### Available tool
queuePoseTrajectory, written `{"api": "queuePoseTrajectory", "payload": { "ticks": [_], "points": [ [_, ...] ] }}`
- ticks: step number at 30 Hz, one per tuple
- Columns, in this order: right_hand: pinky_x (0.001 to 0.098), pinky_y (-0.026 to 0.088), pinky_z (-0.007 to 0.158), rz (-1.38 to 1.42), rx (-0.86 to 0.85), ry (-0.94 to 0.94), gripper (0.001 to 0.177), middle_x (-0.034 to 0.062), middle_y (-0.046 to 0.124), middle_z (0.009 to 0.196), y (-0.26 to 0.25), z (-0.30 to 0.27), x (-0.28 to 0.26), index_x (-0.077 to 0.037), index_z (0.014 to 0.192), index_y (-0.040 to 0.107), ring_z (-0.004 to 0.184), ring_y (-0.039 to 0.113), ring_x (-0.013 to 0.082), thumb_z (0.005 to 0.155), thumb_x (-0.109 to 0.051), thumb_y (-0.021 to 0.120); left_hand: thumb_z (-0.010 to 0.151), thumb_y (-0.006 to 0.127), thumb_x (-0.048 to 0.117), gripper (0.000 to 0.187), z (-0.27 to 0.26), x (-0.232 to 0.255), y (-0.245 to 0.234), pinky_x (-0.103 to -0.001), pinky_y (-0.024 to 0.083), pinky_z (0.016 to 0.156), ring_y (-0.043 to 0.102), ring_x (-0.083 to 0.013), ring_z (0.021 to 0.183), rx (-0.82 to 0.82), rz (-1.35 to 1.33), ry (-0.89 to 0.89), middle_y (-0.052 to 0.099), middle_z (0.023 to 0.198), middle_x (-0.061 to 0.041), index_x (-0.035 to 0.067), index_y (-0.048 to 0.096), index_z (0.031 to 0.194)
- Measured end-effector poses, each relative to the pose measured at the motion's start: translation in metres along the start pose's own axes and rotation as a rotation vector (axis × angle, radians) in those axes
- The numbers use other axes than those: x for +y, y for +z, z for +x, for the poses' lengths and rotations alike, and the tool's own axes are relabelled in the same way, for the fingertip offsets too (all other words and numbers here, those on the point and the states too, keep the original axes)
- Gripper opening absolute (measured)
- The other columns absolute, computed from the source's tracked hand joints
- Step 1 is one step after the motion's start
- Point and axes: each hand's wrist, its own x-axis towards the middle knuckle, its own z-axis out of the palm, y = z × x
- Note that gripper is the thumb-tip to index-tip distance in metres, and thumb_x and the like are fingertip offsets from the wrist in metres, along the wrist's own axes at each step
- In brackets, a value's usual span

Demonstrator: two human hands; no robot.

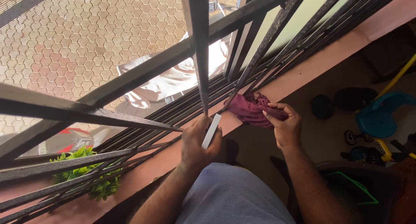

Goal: The person cleans a metal window grille using a spray bottle and a cloth. They spray the grille and wipe it with the cloth, moving along the bars to clean different sections.

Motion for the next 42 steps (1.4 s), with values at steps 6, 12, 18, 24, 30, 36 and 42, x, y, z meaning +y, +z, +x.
{"api": "queuePoseTrajectory", "payload": {
  "ticks": [6,12,18,24,30,36,42],
  "points": [
    [0.0255,0.055,0.097,0.083,-0.067,-0.077,0.025,0.007,0.07,0.112,0.021,0.003,0.007,0.001,0.111,0.07,0.104,0.067,0.0111,0.087,0.007,0.078,0.085,0.07,0.008,0.012,-0.006,-0.016,-0.004,-0.041,0.052,0.062,0.068,-0.0313,0.068,-0.005,-0.009,0.025,0.066,0.074,-0.013,0.003,0.061,0.09],
    [0.0277,0.048,0.113,0.145,-0.175,-0.234,0.042,0.0093,0.065,0.133,0.042,0.007,-0.006,0.0,0.138,0.051,0.127,0.061,0.0122,0.098,0.005,0.067,0.088,0.068,0.003,0.016,-0.014,-0.023,-0.018,-0.041,0.055,0.08,0.069,-0.0331,0.092,0.11,0.015,0.206,0.068,0.101,-0.017,0.001,0.062,0.102],
    [0.0295,0.059,0.086,-0.184,-0.306,-0.321,0.049,0.0078,0.069,0.113,0.097,0.011,-0.011,-0.005,0.139,0.05,0.098,0.069,0.0109,0.096,-0.007,0.074,0.08,0.076,0.01,0.025,-0.021,-0.022,-0.029,-0.044,0.053,0.092,0.064,-0.0345,0.104,0.135,0.24,0.349,0.062,0.118,-0.018,0.002,0.069,0.103],
    [0.0364,0.056,0.074,-0.63,-0.095,-0.754,0.034,0.0106,0.065,0.101,0.123,0.029,0.003,-0.013,0.114,0.057,0.092,0.065,0.0192,0.094,-0.01,0.085,0.082,0.073,0.018,0.024,-0.006,-0.004,-0.037,-0.056,0.033,0.121,0.039,-0.0463,0.147,0.091,0.356,0.479,0.052,0.147,-0.025,0.005,0.07,0.102],
    [0.0238,0.06,0.079,0.083,0.04,-0.376,0.042,0.0076,0.072,0.107,0.135,0.002,0.022,-0.006,0.123,0.046,0.095,0.072,0.0123,0.095,-0.006,0.077,0.071,0.075,0.022,0.027,0.019,0.007,-0.037,-0.064,0.018,0.117,0.039,-0.049,0.144,0.056,0.372,0.424,0.058,0.141,-0.023,0.008,0.068,0.093],
    [0.0275,0.06,0.077,-0.328,0.165,-0.511,0.052,0.012,0.07,0.097,0.126,0.0,0.027,-0.004,0.112,0.048,0.087,0.071,0.0158,0.086,-0.002,0.093,0.079,0.075,0.023,0.032,0.027,-0.007,-0.042,-0.048,0.044,0.096,0.063,-0.0352,0.111,-0.153,0.251,0.301,0.064,0.12,-0.015,0.007,0.067,0.105],
    [0.0372,0.056,0.072,-0.705,0.166,-0.962,0.051,0.0218,0.057,0.091,0.135,0.01,0.002,-0.003,0.115,0.038,0.079,0.064,0.0307,0.086,0.0,0.08,0.077,0.073,0.02,0.03,0.024,-0.017,-0.039,-0.048,0.046,0.098,0.063,-0.0327,0.114,-0.158,0.271,0.357,0.064,0.124,-0.014,0.008,0.065,0.103]
  ]
}}
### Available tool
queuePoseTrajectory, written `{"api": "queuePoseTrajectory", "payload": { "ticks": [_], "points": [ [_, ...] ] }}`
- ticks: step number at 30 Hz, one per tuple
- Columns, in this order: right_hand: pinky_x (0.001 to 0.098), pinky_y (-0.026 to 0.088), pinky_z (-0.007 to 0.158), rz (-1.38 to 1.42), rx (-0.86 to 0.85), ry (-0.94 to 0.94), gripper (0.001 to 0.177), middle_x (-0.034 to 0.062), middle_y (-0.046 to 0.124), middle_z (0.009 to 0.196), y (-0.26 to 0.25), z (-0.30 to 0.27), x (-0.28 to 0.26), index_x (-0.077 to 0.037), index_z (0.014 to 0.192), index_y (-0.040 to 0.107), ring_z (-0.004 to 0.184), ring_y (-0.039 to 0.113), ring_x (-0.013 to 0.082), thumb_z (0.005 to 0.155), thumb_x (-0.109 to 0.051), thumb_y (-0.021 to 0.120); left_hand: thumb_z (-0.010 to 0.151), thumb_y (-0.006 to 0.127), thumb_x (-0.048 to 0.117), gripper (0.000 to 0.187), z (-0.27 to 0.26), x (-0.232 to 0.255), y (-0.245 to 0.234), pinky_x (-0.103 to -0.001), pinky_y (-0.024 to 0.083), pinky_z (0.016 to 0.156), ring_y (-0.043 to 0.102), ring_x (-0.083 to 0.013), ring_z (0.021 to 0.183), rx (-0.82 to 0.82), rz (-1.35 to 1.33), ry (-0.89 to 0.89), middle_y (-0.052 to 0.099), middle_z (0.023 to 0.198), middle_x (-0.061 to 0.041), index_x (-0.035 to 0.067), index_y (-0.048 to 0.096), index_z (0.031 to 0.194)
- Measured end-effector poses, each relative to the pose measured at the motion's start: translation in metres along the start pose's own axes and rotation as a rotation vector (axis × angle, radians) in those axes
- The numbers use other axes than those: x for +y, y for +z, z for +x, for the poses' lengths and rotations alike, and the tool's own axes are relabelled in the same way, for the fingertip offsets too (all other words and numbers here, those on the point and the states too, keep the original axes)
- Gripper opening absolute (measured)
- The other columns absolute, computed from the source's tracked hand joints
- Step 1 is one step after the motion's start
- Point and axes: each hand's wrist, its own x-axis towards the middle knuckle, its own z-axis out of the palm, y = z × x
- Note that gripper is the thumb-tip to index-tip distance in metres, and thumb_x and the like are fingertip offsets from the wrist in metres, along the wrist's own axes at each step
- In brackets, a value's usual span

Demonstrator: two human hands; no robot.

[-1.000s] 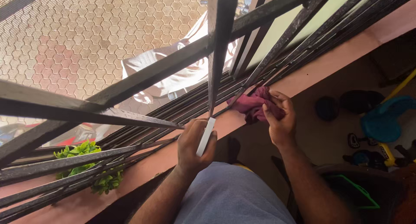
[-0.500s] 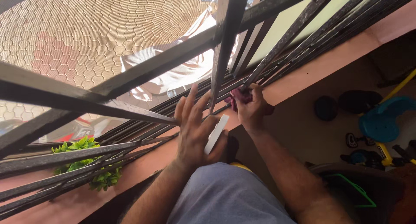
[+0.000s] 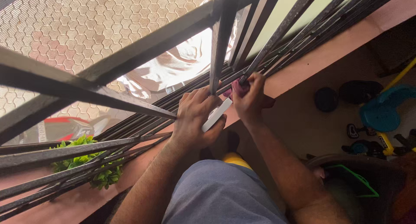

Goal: The person cleans a metal window grille using a spray bottle and a cloth. They spray the grille and wipe it with the cloth, moving along the bars to clean different sections.

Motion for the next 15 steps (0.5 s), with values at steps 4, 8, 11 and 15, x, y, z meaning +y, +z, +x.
{"api": "queuePoseTrajectory", "payload": {
  "ticks": [4,8,11,15],
  "points": [
    [0.0323,0.059,0.06,0.776,-0.545,0.618,0.042,0.0071,0.064,0.087,-0.017,0.028,0.015,-0.005,0.128,0.037,0.069,0.069,0.0174,0.097,0.003,0.065,0.079,0.073,0.02,0.028,0.001,0.001,-0.003,-0.048,0.046,0.098,0.063,-0.0331,0.114,0.009,-0.016,-0.004,0.065,0.125,-0.013,0.008,0.065,0.102],
    [0.0318,0.062,0.07,0.756,-0.773,0.22,0.041,0.0069,0.066,0.091,-0.03,0.047,0.043,-0.004,0.132,0.039,0.078,0.075,0.0162,0.101,0.001,0.065,0.078,0.073,0.02,0.029,0.002,0.003,-0.003,-0.048,0.045,0.096,0.063,-0.033,0.112,0.002,-0.02,-0.046,0.065,0.123,-0.013,0.007,0.067,0.103],
    [0.0327,0.06,0.068,0.621,-0.766,0.063,0.042,0.0082,0.067,0.091,-0.031,0.053,0.053,-0.003,0.128,0.048,0.079,0.074,0.018,0.094,-0.002,0.074,0.079,0.073,0.019,0.027,0.005,0.008,-0.005,-0.048,0.045,0.101,0.063,-0.0333,0.114,0.003,-0.028,-0.07,0.065,0.124,-0.012,0.007,0.067,0.102],
    [0.0363,0.058,0.075,0.258,-0.319,0.003,0.041,0.0105,0.069,0.097,-0.033,0.023,0.038,-0.007,0.113,0.056,0.089,0.073,0.0245,0.088,-0.012,0.088,0.081,0.073,0.017,0.026,0.008,0.016,-0.007,-0.048,0.045,0.106,0.062,-0.0347,0.12,0.034,-0.034,-0.057,0.063,0.138,-0.014,0.006,0.067,0.103]
  ]
}}
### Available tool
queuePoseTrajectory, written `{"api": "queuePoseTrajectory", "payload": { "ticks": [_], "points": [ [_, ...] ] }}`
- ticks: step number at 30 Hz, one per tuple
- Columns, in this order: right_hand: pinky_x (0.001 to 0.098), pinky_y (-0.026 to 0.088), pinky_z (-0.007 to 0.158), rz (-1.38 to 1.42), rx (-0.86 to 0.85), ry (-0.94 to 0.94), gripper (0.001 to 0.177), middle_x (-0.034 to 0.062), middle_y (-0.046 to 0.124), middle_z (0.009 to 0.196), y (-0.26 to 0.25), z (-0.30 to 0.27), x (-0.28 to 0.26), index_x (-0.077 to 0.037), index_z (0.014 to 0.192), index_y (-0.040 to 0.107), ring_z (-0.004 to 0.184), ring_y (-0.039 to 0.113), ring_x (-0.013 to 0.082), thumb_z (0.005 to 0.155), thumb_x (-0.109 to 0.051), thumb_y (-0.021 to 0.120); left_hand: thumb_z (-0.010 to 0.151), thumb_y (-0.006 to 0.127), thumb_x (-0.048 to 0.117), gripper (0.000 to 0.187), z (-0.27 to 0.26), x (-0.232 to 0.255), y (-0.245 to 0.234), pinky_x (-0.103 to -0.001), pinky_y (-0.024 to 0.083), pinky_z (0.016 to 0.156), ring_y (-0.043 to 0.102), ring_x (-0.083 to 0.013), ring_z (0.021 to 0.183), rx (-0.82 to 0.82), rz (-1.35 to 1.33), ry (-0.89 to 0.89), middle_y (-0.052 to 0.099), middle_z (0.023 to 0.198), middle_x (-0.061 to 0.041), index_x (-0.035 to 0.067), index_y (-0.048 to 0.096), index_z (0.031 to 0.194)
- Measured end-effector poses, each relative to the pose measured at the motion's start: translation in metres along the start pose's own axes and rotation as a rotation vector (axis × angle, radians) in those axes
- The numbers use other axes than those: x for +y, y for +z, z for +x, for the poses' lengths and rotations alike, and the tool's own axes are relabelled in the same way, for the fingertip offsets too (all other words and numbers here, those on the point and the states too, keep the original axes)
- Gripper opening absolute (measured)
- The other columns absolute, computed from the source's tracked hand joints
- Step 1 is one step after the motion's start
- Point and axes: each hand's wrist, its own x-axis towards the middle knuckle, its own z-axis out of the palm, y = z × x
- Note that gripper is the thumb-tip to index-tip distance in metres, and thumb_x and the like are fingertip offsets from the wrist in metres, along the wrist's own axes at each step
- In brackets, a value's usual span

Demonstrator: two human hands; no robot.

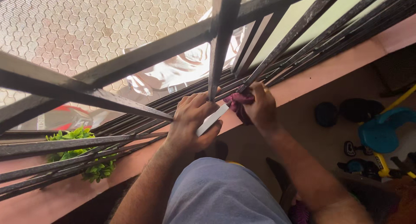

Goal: The person cleans a metal window grille using a spray bottle and a cloth. They spray the grille and wipe it with the cloth, moving along the bars to clean different sections.

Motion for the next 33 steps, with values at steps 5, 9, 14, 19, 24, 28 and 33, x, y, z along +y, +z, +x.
{"api": "queuePoseTrajectory", "payload": {
  "ticks": [5,9,14,19,24,28,33],
  "points": [
    [0.0321,0.062,0.077,0.109,0.06,0.299,0.049,0.0082,0.075,0.099,0.017,-0.034,0.005,-0.007,0.119,0.057,0.089,0.078,0.02,0.086,-0.018,0.092,0.081,0.074,0.016,0.025,0.0,-0.002,0.011,-0.048,0.046,0.106,0.062,-0.036,0.122,0.038,0.01,0.004,0.063,0.141,-0.014,0.006,0.067,0.102],
    [0.0348,0.061,0.081,0.089,0.06,0.133,0.059,0.0137,0.071,0.104,0.01,-0.035,0.023,-0.003,0.126,0.052,0.095,0.075,0.0248,0.085,-0.017,0.091,0.08,0.074,0.015,0.025,-0.004,-0.004,0.021,-0.048,0.046,0.107,0.064,-0.0356,0.12,0.026,0.004,-0.045,0.064,0.141,-0.014,0.005,0.067,0.101],
    [0.0322,0.061,0.073,0.349,-0.199,0.179,0.05,0.0084,0.071,0.096,-0.007,0.003,0.026,-0.004,0.127,0.049,0.085,0.077,0.0184,0.09,-0.009,0.082,0.081,0.074,0.015,0.024,0.005,0.003,0.02,-0.048,0.045,0.109,0.061,-0.0351,0.126,0.036,0.019,-0.04,0.064,0.141,-0.014,0.006,0.069,0.102],
    [0.0318,0.061,0.069,0.241,-0.219,0.11,0.03,0.0099,0.071,0.092,-0.018,0.023,0.02,-0.004,0.109,0.064,0.08,0.077,0.0208,0.087,-0.006,0.084,0.081,0.074,0.015,0.023,0.011,0.009,0.02,-0.048,0.045,0.109,0.061,-0.034,0.128,0.011,0.015,-0.091,0.065,0.139,-0.013,0.006,0.07,0.102],
    [0.0272,0.064,0.063,0.459,0.073,0.336,0.019,0.0082,0.072,0.091,-0.002,-0.001,0.002,-0.004,0.096,0.064,0.077,0.077,0.0159,0.091,-0.009,0.082,0.08,0.074,0.015,0.026,0.013,0.011,0.024,-0.049,0.044,0.11,0.061,-0.0338,0.129,0.02,0.026,-0.078,0.065,0.139,-0.012,0.006,0.07,0.104],
    [0.0285,0.063,0.066,0.419,-0.113,0.38,0.017,0.0076,0.074,0.089,-0.007,0.007,0.015,-0.004,0.097,0.069,0.078,0.077,0.0142,0.088,-0.01,0.083,0.08,0.074,0.015,0.027,0.014,0.008,0.024,-0.049,0.045,0.109,0.061,-0.0346,0.129,0.014,0.04,-0.06,0.065,0.139,-0.013,0.006,0.07,0.105],
    [0.0304,0.059,0.066,0.181,-0.731,0.3,0.018,0.0034,0.077,0.079,-0.041,0.051,0.056,-0.012,0.095,0.082,0.07,0.077,0.0128,0.083,-0.021,0.091,0.081,0.072,0.015,0.027,0.013,0.011,0.031,-0.049,0.044,0.111,0.061,-0.0343,0.129,0.028,0.055,-0.065,0.065,0.14,-0.013,0.006,0.072,0.106]
  ]
}}
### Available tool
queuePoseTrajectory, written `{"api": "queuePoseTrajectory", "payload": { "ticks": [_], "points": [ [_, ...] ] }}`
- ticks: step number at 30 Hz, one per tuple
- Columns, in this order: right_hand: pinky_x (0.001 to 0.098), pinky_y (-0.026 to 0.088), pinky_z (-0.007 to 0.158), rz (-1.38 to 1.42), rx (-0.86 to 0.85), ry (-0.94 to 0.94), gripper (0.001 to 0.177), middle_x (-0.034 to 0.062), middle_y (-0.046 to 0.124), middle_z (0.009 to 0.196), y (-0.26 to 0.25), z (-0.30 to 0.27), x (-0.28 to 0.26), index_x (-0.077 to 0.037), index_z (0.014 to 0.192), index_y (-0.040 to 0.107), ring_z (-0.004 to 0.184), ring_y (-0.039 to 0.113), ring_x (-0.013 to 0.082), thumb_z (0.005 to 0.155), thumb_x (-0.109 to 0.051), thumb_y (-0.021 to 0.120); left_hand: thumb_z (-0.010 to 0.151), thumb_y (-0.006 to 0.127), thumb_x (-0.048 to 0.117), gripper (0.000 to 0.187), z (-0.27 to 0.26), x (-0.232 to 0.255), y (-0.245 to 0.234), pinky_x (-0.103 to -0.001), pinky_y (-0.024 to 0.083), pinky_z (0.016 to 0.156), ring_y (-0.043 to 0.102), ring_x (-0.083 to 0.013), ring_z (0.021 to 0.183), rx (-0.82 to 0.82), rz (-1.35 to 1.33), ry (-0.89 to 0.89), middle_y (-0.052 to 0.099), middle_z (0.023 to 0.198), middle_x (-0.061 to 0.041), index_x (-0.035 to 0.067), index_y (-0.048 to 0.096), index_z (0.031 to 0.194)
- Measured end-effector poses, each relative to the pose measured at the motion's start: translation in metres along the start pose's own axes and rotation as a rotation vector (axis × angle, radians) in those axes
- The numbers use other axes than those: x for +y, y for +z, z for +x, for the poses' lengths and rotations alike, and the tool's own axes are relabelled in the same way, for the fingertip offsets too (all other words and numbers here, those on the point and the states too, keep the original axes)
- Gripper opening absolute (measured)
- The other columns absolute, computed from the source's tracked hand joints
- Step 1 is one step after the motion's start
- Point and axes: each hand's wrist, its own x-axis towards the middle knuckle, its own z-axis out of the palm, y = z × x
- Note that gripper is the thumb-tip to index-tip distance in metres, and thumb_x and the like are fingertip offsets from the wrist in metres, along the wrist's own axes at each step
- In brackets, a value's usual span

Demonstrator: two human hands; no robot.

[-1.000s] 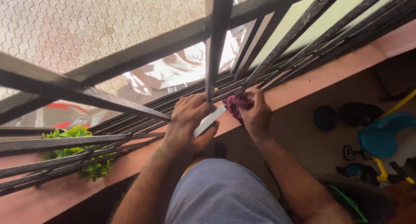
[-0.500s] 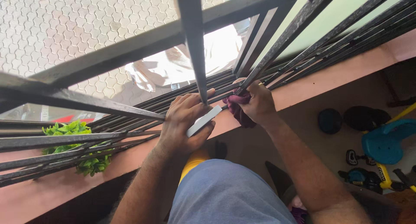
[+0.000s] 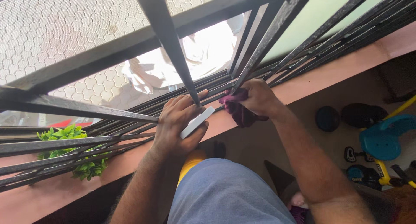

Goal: The person cleans a metal window grille using a spray bottle and a cloth. They spray the grille and wipe it with the cloth, moving along the bars to clean different sections.

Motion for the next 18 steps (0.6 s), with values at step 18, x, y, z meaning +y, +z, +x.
{"api": "queuePoseTrajectory", "payload": {
  "ticks": [18],
  "points": [
    [0.0328,0.059,0.101,0.343,0.456,-0.529,0.066,0.0149,0.065,0.129,-0.01,-0.054,-0.052,-0.003,0.137,0.038,0.117,0.067,0.0185,0.089,0.001,0.083,0.079,0.074,0.017,0.028,-0.011,-0.01,-0.01,-0.048,0.044,0.108,0.062,-0.0338,0.127,0.015,0.013,0.032,0.064,0.139,-0.013,0.006,0.071,0.105]
  ]
}}
